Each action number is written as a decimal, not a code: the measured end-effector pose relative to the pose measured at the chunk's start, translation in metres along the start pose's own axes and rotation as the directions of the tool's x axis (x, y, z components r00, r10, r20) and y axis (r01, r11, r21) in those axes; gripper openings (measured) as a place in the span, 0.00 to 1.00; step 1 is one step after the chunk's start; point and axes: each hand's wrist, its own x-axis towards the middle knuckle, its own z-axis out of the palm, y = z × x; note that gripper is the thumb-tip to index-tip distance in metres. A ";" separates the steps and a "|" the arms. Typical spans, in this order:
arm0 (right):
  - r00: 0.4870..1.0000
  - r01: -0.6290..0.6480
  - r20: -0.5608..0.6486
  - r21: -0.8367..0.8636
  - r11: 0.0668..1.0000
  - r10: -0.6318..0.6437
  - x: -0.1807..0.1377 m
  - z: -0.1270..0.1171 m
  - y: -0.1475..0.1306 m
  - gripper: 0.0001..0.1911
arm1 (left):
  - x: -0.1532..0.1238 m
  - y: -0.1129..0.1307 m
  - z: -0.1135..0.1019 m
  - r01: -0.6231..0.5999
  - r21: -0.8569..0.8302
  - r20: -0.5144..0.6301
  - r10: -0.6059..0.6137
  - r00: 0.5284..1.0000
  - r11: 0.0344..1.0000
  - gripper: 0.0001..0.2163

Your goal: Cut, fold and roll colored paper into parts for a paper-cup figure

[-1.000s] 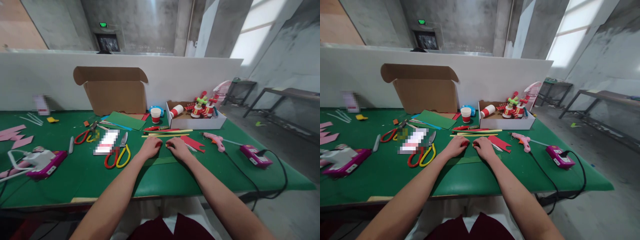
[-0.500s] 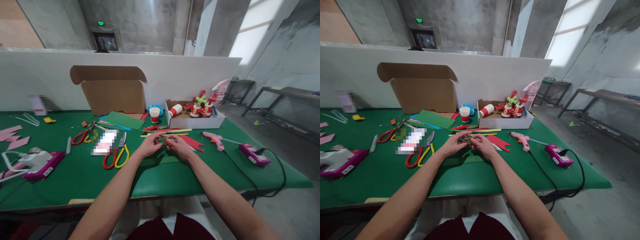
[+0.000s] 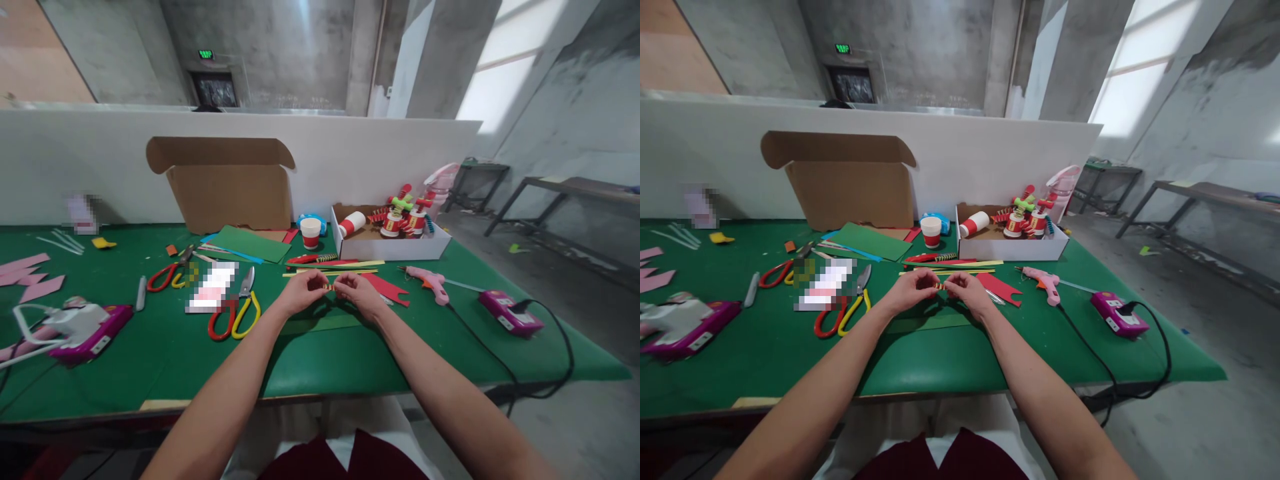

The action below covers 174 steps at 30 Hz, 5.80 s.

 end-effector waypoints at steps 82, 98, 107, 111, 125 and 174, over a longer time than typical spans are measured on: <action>0.918 0.132 -0.176 -0.711 0.691 -0.356 0.014 -0.013 0.003 0.17 | -0.007 0.002 -0.005 -0.178 0.672 0.163 0.091 0.982 0.719 0.07; 0.934 0.170 -0.102 -0.715 0.679 -0.342 0.011 -0.006 0.004 0.15 | -0.007 0.007 0.020 -0.216 0.521 0.278 0.074 0.958 0.826 0.07; 0.908 0.364 0.029 -0.545 0.755 -0.417 0.004 0.006 0.000 0.10 | -0.002 -0.006 -0.003 0.203 -0.093 -0.053 -0.209 0.977 0.975 0.16; 0.886 0.436 0.066 -0.457 0.775 -0.460 0.000 0.014 -0.001 0.12 | -0.003 -0.006 -0.005 0.301 -0.348 0.002 -0.320 0.947 0.888 0.22; 0.812 0.528 0.088 -0.534 0.661 -0.577 -0.006 0.015 -0.007 0.09 | -0.006 0.003 -0.002 0.455 -0.592 0.175 -0.446 0.878 0.665 0.15; 0.904 0.314 -0.097 -0.510 0.801 -0.417 0.004 0.004 -0.005 0.15 | -0.007 0.004 0.017 0.061 0.277 0.096 -0.091 0.991 0.959 0.04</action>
